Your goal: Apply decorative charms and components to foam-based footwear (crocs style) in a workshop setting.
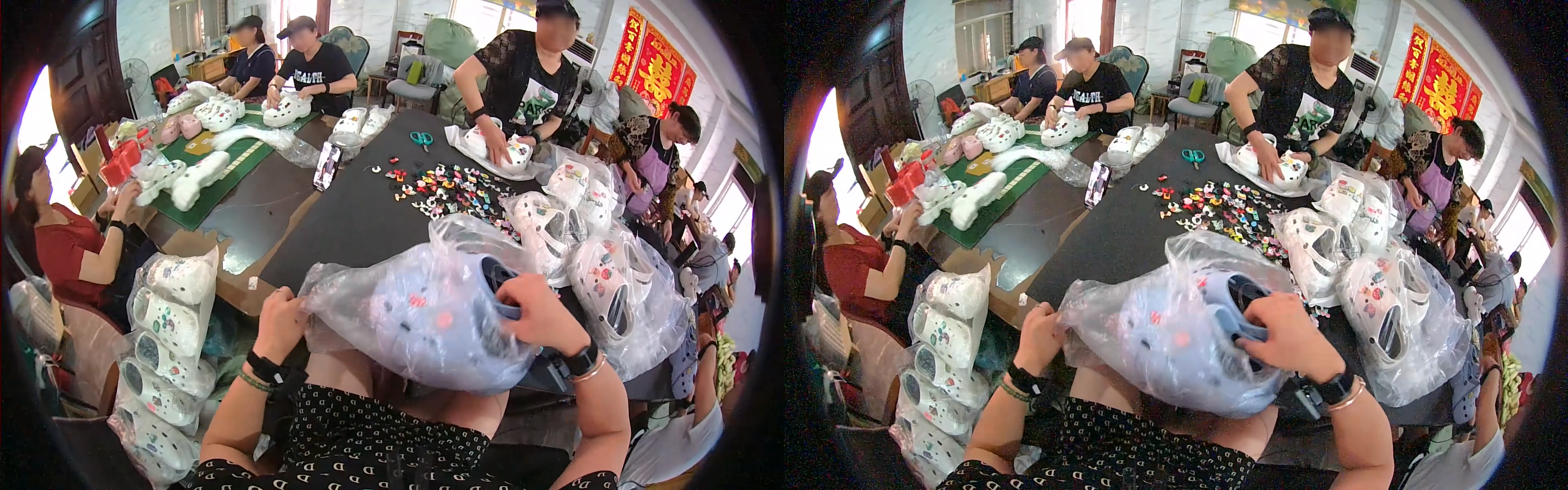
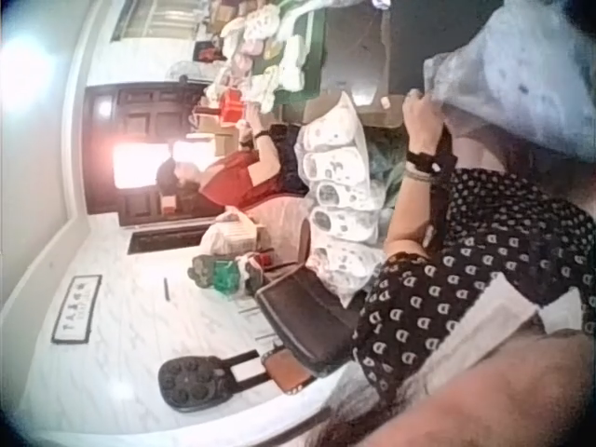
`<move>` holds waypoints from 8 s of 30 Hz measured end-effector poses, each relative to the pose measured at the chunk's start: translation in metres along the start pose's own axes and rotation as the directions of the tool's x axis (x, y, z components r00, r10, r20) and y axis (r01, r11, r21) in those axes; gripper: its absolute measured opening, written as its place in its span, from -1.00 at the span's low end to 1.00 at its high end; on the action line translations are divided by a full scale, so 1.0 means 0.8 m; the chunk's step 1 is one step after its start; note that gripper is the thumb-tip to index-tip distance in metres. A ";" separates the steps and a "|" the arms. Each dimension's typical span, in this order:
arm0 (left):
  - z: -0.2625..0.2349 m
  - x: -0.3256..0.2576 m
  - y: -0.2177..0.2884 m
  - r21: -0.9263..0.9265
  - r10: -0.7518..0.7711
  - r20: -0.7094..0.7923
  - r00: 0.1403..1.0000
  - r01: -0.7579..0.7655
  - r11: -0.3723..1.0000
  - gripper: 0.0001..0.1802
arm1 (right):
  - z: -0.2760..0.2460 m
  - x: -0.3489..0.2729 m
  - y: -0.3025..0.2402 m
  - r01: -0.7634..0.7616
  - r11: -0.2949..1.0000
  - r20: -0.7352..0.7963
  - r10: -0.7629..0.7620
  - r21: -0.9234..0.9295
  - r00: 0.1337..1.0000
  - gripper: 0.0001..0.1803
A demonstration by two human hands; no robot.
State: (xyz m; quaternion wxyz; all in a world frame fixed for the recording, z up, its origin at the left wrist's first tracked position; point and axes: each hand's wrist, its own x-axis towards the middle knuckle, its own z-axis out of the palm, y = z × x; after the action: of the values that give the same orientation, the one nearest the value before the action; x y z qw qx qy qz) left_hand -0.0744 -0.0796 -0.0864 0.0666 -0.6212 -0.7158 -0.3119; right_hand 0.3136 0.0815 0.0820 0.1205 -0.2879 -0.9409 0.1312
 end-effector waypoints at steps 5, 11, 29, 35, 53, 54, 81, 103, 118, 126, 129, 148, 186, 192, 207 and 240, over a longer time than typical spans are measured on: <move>-0.036 0.012 0.016 -0.129 -0.159 0.011 0.987 0.160 0.979 -0.75 | -0.002 -0.022 0.015 -0.189 0.907 -0.104 0.244 0.376 0.964 -0.67; -0.038 0.013 0.026 -0.872 -0.331 -0.013 0.944 0.151 0.465 -0.72 | 0.014 -0.055 0.042 -0.003 0.844 -0.191 0.125 0.536 0.974 -0.38; -0.139 -0.078 -0.073 -0.890 -0.194 -0.057 0.979 -0.138 -0.435 -0.79 | 0.048 0.037 0.037 -0.289 0.951 -0.456 0.305 0.105 0.836 -0.68; -0.157 -0.053 0.003 -0.958 0.018 -0.020 1.000 -0.014 -0.286 -0.66 | 0.109 0.098 -0.002 -0.345 0.929 -0.200 0.316 -0.134 0.927 -0.64; -0.085 -0.015 0.147 -0.837 -0.031 0.263 0.964 0.212 -0.505 -0.69 | 0.050 -0.040 -0.124 -0.097 0.969 -0.063 0.085 -0.228 0.994 0.03; -0.093 -0.011 0.157 -0.816 0.001 0.275 0.961 0.234 -0.528 -0.68 | 0.041 -0.057 -0.119 -0.230 0.957 -0.172 0.201 -0.174 0.964 0.00; 0.018 -0.055 0.186 -0.587 0.022 0.803 0.595 0.797 -0.139 -0.31 | 0.176 -0.024 -0.109 0.373 0.878 -0.338 -0.268 0.300 0.902 -0.38; -0.014 -0.023 0.184 -0.661 0.119 0.749 0.651 0.747 0.073 -0.60 | 0.094 -0.030 -0.103 0.509 0.859 -0.279 -0.478 0.047 0.833 -0.59; -0.011 -0.016 0.193 -0.930 0.031 0.359 0.933 0.355 0.093 -0.51 | 0.162 -0.046 -0.098 0.130 -0.130 -0.134 -0.021 0.983 0.991 -0.19; 0.001 -0.018 0.193 -0.929 0.013 0.221 0.975 0.206 0.307 -0.59 | 0.189 -0.035 -0.094 0.236 0.710 -0.456 0.133 0.663 0.880 -0.46; 0.002 -0.022 0.193 -0.922 0.058 0.182 0.982 0.150 0.356 -0.58 | 0.165 -0.033 -0.093 0.231 0.702 -0.473 0.170 0.674 0.864 -0.60; -0.004 -0.019 0.199 -0.761 0.407 0.560 0.722 0.642 -0.092 -0.42 | 0.112 -0.057 -0.073 0.140 0.721 -0.416 0.219 0.679 0.883 -0.59; 0.042 0.022 0.197 -0.261 0.329 0.018 0.944 -0.313 0.913 -0.47 | 0.146 0.129 -0.046 -0.134 0.971 -0.279 0.075 -0.200 0.957 -0.68; 0.045 0.020 0.189 -0.234 0.329 0.013 0.944 -0.318 0.919 -0.52 | 0.117 0.126 -0.058 -0.022 0.974 -0.108 0.047 0.224 0.993 -0.37; 0.046 0.020 0.190 -0.250 0.342 0.003 0.940 -0.330 0.910 -0.64 | 0.131 0.177 -0.018 0.135 0.959 -0.196 -0.187 -0.249 0.963 -0.67; 0.042 0.110 0.234 -0.228 0.654 0.364 0.663 -0.617 0.753 -0.75 | 0.004 -0.151 0.038 -0.417 0.880 -0.181 0.382 -0.229 0.906 -0.37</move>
State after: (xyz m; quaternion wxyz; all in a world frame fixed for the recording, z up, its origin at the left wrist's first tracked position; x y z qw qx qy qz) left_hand 0.0906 0.0193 -0.0025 -0.0117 -0.8858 -0.4365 -0.1570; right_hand 0.4254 0.0358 0.0514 0.1125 -0.4974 -0.8602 0.0084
